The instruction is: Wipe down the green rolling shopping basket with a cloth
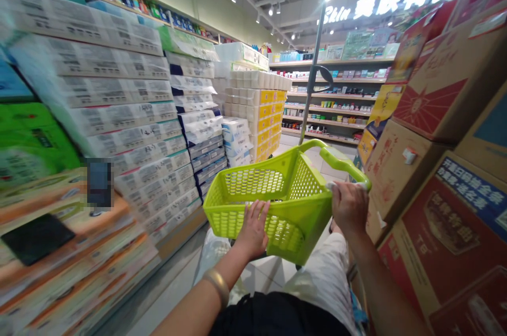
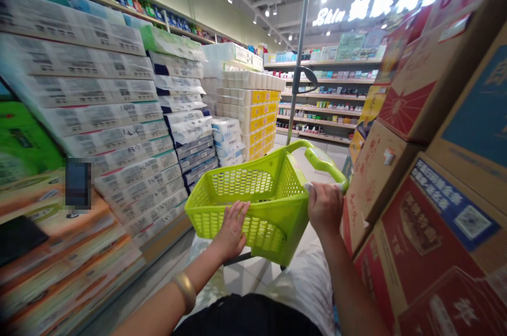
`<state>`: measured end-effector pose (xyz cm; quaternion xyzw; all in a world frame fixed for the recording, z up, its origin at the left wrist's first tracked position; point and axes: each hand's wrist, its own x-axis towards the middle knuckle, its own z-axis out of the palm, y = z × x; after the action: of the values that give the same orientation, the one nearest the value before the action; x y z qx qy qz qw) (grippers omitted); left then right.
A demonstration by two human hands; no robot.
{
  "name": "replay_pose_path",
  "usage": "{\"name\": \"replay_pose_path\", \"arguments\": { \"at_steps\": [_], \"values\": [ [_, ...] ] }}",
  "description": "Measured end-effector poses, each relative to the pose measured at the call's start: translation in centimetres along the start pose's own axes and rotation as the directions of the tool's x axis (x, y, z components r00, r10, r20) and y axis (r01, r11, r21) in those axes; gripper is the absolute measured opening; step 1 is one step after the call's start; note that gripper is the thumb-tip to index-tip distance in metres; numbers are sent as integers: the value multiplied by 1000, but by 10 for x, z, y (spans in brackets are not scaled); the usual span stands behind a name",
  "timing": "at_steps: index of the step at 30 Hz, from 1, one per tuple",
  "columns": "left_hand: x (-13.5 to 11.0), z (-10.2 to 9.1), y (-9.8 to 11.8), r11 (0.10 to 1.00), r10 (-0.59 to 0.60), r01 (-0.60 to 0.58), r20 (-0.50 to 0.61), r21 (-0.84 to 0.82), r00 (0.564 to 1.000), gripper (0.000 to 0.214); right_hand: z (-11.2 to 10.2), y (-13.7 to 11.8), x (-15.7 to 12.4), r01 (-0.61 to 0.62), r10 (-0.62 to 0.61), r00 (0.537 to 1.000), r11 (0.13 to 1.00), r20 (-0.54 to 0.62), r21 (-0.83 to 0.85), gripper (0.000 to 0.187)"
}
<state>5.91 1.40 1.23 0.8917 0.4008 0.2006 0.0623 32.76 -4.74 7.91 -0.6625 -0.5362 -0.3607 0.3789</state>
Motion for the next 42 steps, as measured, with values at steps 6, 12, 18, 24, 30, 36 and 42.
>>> {"name": "replay_pose_path", "arguments": {
  "at_steps": [6, 12, 18, 24, 30, 36, 42],
  "values": [
    [-1, 1, 2, 1000, -12, 12, -6, 2, 1000, 91, 7, -29, -11, 2, -3, 1000, 999, 25, 33, 26],
    [-4, 0, -2, 1000, -1, 1, -11, 19, 1000, 90, 15, -77, -32, 93, -116, 977, 987, 177, 130, 22],
    [-2, -1, -1, 1000, -2, 2, 16, 20, 1000, 90, 2, -17, -8, 54, -57, 997, 997, 60, 49, 25],
    [-1, 5, -2, 999, -2, 2, -22, 36, 1000, 90, 3, -18, -6, -8, 8, 1000, 1000, -7, -2, 26],
    [-4, 11, -10, 998, 37, -32, -81, 61, 996, 90, 16, -81, -31, 97, -115, 984, 986, 133, 135, 20],
    [-3, 12, -15, 996, 74, -69, -92, 54, 993, 89, 2, -26, -8, 52, -60, 994, 995, 90, 87, 22],
    [-2, 16, -16, 996, 75, -68, -127, 56, 989, 90, 0, 3, 3, -58, 57, 997, 998, -58, -14, 26]
  ]
}}
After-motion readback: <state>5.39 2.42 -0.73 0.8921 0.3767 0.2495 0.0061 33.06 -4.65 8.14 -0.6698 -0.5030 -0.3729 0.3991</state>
